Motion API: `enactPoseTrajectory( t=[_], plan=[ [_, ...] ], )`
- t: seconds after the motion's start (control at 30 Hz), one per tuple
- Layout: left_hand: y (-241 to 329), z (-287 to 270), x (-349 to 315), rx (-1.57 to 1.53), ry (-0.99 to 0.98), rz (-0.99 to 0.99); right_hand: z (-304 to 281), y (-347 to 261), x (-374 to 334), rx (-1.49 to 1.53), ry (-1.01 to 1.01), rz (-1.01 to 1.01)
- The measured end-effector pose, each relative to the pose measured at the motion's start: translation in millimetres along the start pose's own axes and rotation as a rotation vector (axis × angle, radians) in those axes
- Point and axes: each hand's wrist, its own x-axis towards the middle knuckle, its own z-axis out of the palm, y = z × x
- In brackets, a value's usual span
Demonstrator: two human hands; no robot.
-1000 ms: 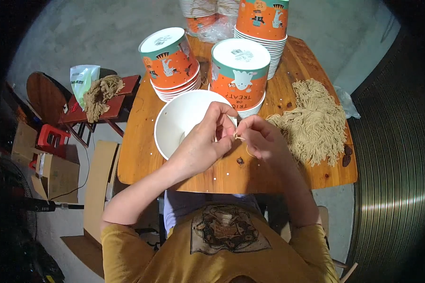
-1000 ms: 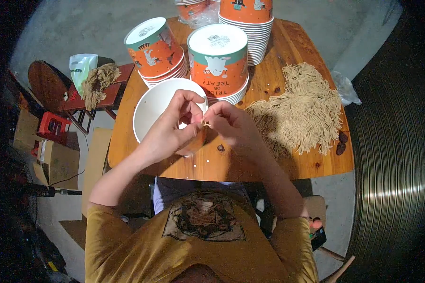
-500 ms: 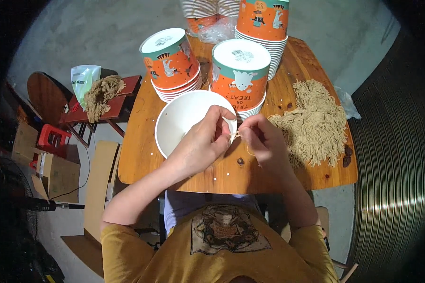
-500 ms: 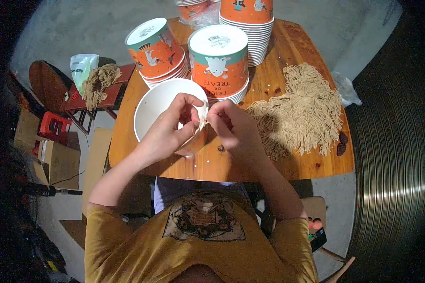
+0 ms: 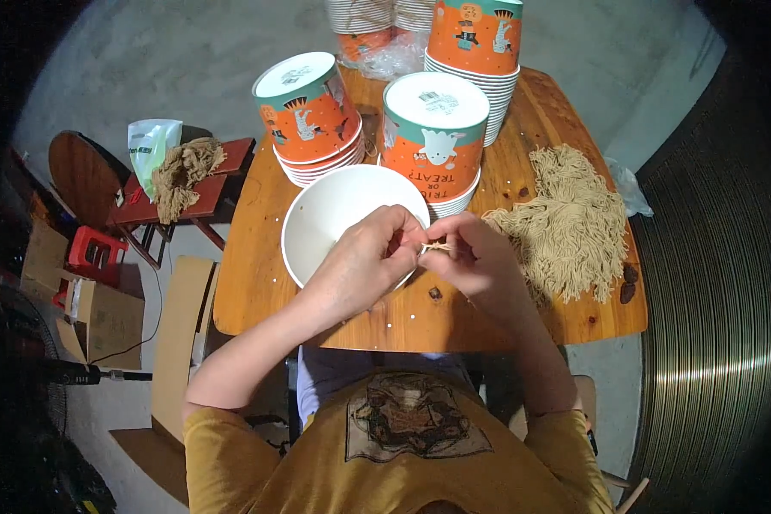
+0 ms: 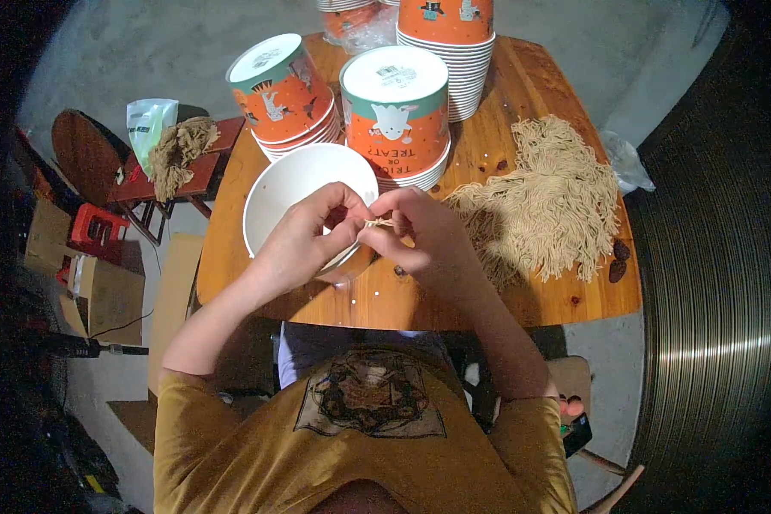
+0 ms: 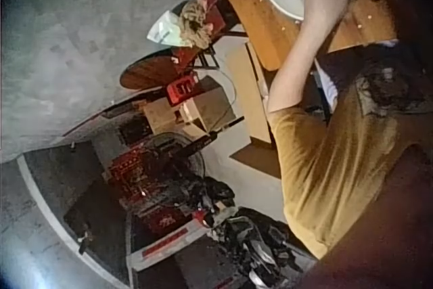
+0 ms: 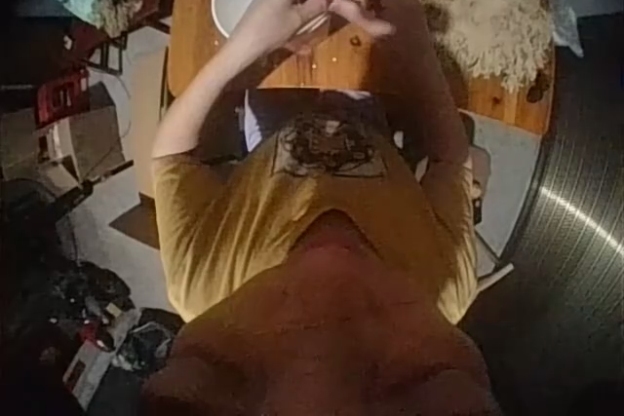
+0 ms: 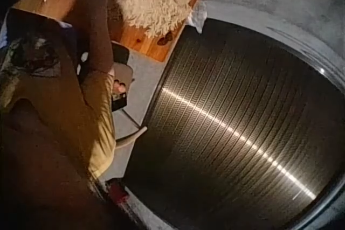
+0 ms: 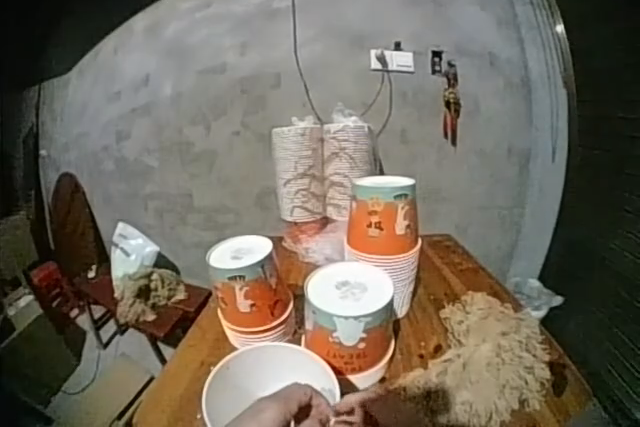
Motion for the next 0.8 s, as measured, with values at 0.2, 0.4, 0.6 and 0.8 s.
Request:
enactPoseTrajectory(
  t=[0.2,0.4,0.6,0.8],
  plan=[
    [-1.7,3.0,-3.0,0.025,0.031,0.020,0.5,-3.9,0.7,-0.215,0.047,-0.166],
    [-3.8,2.7,-5.5,0.247,0.134,0.193,1.4,-3.6,-6.8,-0.181,0.044,-0.101],
    [5.5,-10.6,-19.5,0.318,-0.033,0.124,-35.7,-15.3,0.8,-0.266,-0.259,0.089],
    [-6.4,-29.0,-45.4,0.586,-0.077,0.362,-49.5,-19.7,26.0,-0.095,-0.276,-0.148]
  ],
)
